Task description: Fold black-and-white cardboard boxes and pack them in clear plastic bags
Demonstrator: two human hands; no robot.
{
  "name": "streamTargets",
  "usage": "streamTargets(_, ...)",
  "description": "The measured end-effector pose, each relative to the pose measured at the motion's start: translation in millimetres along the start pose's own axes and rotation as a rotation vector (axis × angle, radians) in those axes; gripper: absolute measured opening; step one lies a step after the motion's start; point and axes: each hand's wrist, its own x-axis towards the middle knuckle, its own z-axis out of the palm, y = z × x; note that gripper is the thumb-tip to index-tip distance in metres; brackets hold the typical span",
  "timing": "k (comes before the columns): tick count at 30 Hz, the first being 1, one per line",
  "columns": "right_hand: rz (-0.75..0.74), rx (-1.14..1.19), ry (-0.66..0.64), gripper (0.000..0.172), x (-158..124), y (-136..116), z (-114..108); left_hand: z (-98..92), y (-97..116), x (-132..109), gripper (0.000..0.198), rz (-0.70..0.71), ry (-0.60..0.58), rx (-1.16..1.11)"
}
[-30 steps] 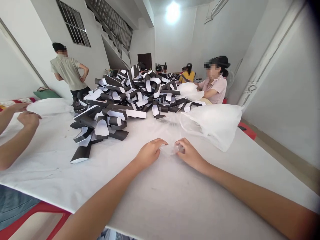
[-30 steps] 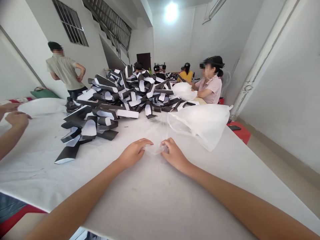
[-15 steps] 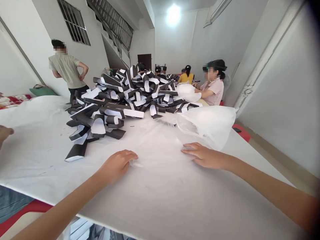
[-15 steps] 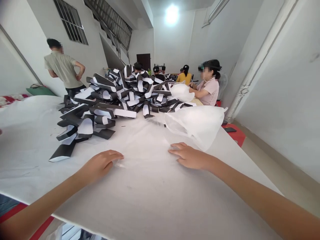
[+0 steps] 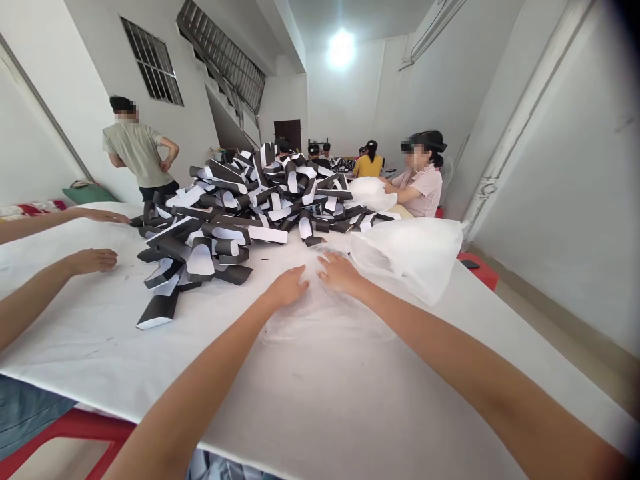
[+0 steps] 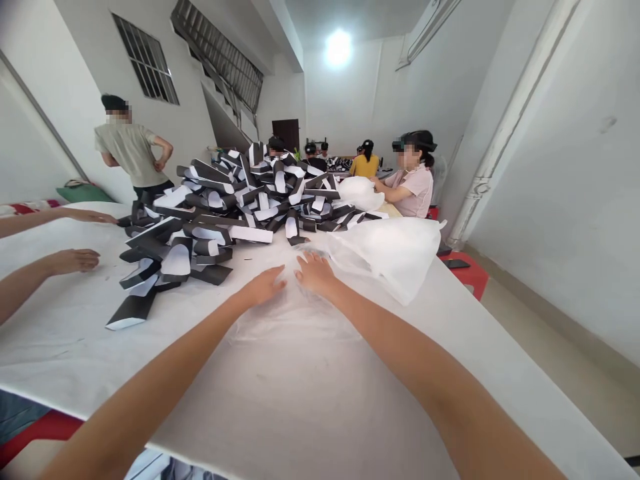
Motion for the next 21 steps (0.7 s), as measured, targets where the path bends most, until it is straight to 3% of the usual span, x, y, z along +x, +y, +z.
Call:
streamTargets(4, 0.044, 0.034, -0.037, 0.052, 6.5, 31.8, 39.3, 23.4, -17.5, -8.2, 0.072, -0.095, -0.051, 0.081)
streamTargets(7, -0.028, 0.08, 0.03, 0.047, 3.0, 47.6, 42.4, 25.0, -26.8, -19.5, 0.076, -0.145, -0.042, 0.118)
streamTargets(11, -0.079, 0.138, 0.281, 0.044, 12.4, 50.0, 31.9, 21.0, -28.8, -27.6, 0.067, -0.162, 0.033, 0.136)
streamTargets(16, 0.029, 0.172, 0.528, 0.055, 44.1, 56.9, 25.0, -6.2, -32.4, -30.9, 0.043, -0.151, 0.258, 0.151)
streamTargets(21, 0.18, 0.184, 0.534, 0.061, 60.5, 72.8, 43.0, -41.7, -56.1, -40.8, 0.038, -0.235, 0.522, 0.233)
